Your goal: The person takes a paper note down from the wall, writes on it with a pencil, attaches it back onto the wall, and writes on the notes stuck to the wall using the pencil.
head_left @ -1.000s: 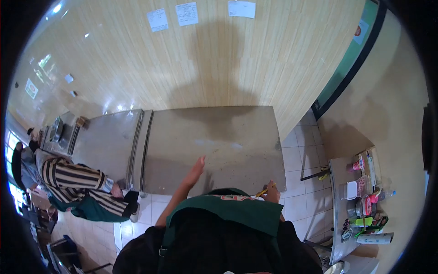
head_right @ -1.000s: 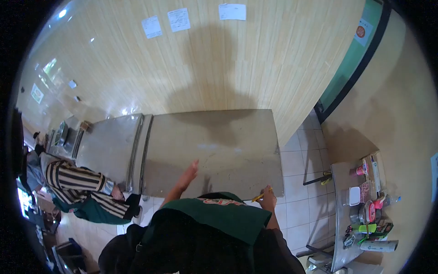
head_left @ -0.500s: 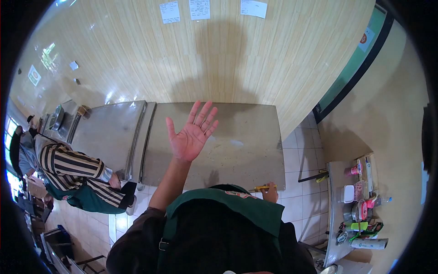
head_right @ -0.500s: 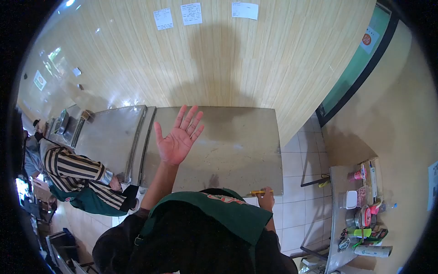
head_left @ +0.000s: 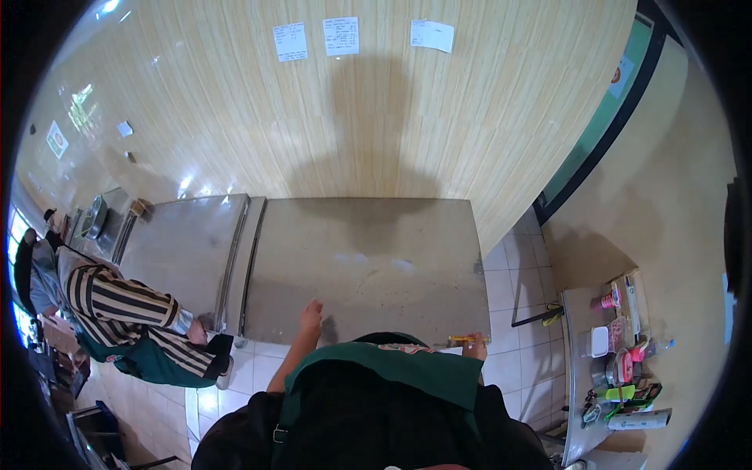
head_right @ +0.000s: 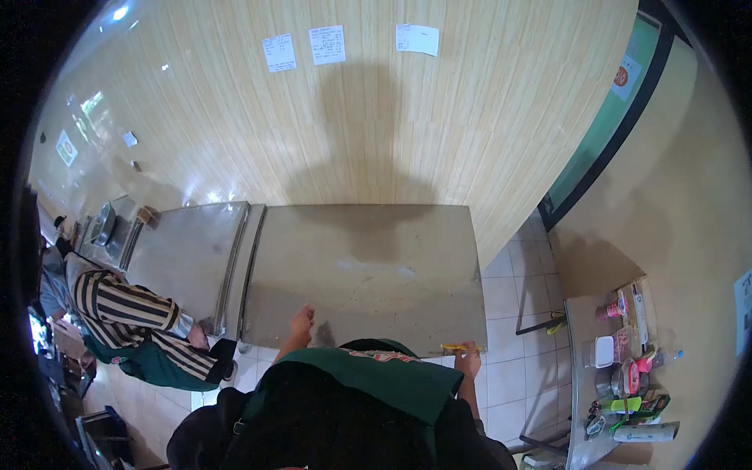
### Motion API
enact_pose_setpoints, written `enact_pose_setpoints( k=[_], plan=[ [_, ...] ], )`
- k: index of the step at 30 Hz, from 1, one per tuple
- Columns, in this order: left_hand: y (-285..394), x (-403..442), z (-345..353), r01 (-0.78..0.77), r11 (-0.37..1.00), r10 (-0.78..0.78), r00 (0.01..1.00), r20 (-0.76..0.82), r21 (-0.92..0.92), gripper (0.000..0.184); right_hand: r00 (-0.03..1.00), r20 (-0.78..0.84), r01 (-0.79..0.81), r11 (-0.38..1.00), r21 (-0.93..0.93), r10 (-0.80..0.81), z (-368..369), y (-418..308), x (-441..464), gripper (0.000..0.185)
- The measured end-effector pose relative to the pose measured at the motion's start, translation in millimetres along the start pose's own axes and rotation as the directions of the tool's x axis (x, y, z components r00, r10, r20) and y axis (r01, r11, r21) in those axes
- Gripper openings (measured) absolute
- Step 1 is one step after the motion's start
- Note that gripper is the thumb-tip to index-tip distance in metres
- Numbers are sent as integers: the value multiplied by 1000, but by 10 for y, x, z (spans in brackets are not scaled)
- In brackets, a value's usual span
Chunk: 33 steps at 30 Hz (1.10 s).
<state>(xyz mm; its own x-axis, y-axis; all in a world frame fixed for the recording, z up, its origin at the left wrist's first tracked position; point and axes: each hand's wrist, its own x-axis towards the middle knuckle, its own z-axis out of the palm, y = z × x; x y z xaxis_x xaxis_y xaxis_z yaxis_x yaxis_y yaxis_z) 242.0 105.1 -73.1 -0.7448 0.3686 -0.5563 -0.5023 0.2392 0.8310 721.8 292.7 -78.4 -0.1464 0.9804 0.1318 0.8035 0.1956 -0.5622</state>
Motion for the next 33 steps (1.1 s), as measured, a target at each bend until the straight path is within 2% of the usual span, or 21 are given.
enact_pose_setpoints(
  k=[2,4,5,7,9,10,11,13,15,18,21,24,27,33],
  plan=[
    [-340,-35,-303,-169,960,199,972,-123,223,42,998,41,-42,999,-19,43,36,78,-18,30],
    [-170,-315,-535,91,800,-3,989,-148,594,44,996,69,-47,999,-19,48,89,200,-27,31],
    [-212,-368,-565,139,697,27,975,-220,704,48,999,-9,31,999,7,-31,105,198,-50,30],
    [-268,-490,-602,259,448,115,932,-342,856,60,999,-34,-14,999,40,15,253,352,-66,30],
    [-283,-568,-699,160,273,89,978,-190,949,78,999,-28,-27,999,39,28,407,569,-53,31],
    [-285,-610,-739,101,182,63,992,-114,978,88,994,-10,-104,984,148,107,576,784,-48,31],
    [-293,-607,-747,94,149,46,994,-101,984,93,983,16,-182,950,253,184,733,937,-33,31],
    [-337,-546,-743,72,82,14,997,-74,994,104,970,32,-244,943,229,243,719,972,3,31],
    [-292,-528,-719,63,43,17,998,-64,997,101,978,6,-209,977,-31,210,355,518,28,31],
    [-324,-467,-708,72,-7,22,997,-72,997,99,962,106,-214,937,-276,251,123,226,158,31],
    [-306,-451,-687,80,-31,7,997,-80,996,99,991,10,-121,931,-343,132,100,72,195,24],
    [-258,-470,-691,69,-28,-15,997,-70,997,99,988,98,-82,946,-313,118,83,86,209,30],
    [-326,-379,-714,79,20,-7,997,-79,997,99,994,65,-57,937,-346,85,145,117,224,31],
    [-441,-285,-730,96,63,9,995,-96,993,101,997,68,40,961,-273,-22,219,285,269,33]
  ],
)
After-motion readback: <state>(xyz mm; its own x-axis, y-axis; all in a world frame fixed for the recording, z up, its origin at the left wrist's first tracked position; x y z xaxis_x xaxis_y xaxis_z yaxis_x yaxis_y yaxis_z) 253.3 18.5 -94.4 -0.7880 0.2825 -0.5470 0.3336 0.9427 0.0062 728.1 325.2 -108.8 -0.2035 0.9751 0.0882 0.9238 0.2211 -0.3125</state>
